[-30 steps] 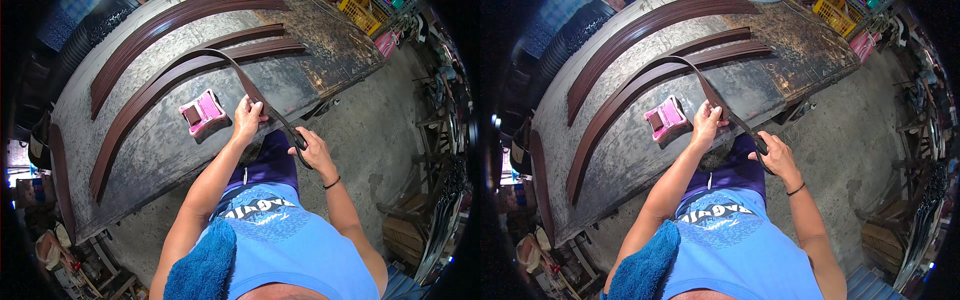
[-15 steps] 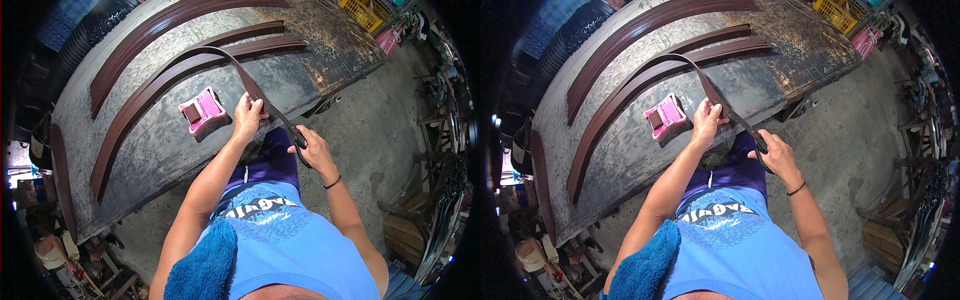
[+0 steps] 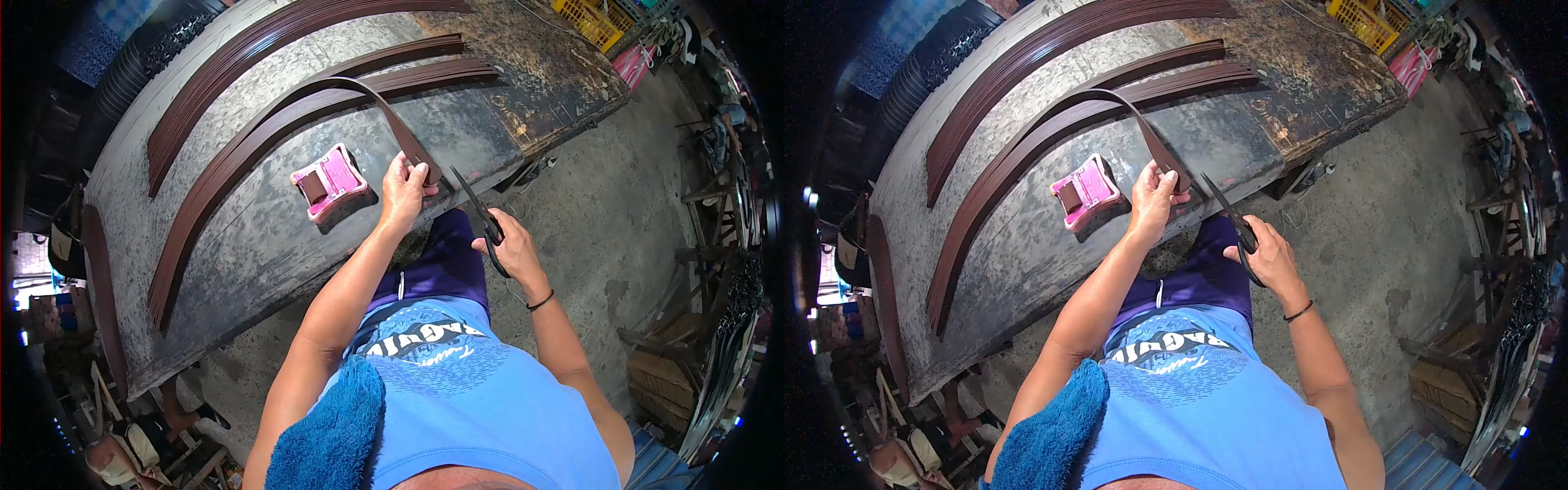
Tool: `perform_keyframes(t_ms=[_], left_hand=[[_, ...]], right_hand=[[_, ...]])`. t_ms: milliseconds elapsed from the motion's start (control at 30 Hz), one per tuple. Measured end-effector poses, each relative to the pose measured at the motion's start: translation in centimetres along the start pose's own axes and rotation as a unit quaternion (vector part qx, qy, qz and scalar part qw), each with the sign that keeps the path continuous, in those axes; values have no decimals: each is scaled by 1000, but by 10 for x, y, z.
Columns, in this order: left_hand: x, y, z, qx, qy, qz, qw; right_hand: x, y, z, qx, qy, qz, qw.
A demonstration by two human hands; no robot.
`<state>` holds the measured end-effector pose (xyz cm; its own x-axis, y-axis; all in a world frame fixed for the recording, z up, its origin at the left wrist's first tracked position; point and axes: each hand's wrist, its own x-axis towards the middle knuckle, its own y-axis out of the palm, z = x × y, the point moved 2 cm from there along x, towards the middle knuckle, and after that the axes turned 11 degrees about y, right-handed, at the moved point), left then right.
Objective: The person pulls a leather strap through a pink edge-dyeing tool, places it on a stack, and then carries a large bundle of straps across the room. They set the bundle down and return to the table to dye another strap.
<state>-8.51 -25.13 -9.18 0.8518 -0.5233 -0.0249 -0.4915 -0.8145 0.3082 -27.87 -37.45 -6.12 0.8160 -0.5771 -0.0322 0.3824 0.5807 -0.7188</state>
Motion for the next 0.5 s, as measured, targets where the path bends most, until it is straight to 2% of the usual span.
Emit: perform_keyframes(t_ms=[33,100,133,167,200,367,500], left_hand=[[1,1,-2,2,3,6,1000],[-7,5,-12,30,-70,-25,997],[-5,0,-5,5,-76,5,997],[-6,1,-7,6,-85,-12,996],[-8,4,-13,-8,-79,-28,996],[-4,3,-10,-54,-70,-26,996],[-3,9,-9,-19,-24,-19,999]], right_hand=[[0,-2,1,6,2,-4,1000],[3,-8,-6,1,6,-32,999],[8,-8,-19,24,15,-42,999],[13,-13,-27,48,24,-50,997],[19,-24,-23,68,70,-60,993],[76,-88,-42,64,115,-154,979],[161,-133,-62,-27,142,-202,969]])
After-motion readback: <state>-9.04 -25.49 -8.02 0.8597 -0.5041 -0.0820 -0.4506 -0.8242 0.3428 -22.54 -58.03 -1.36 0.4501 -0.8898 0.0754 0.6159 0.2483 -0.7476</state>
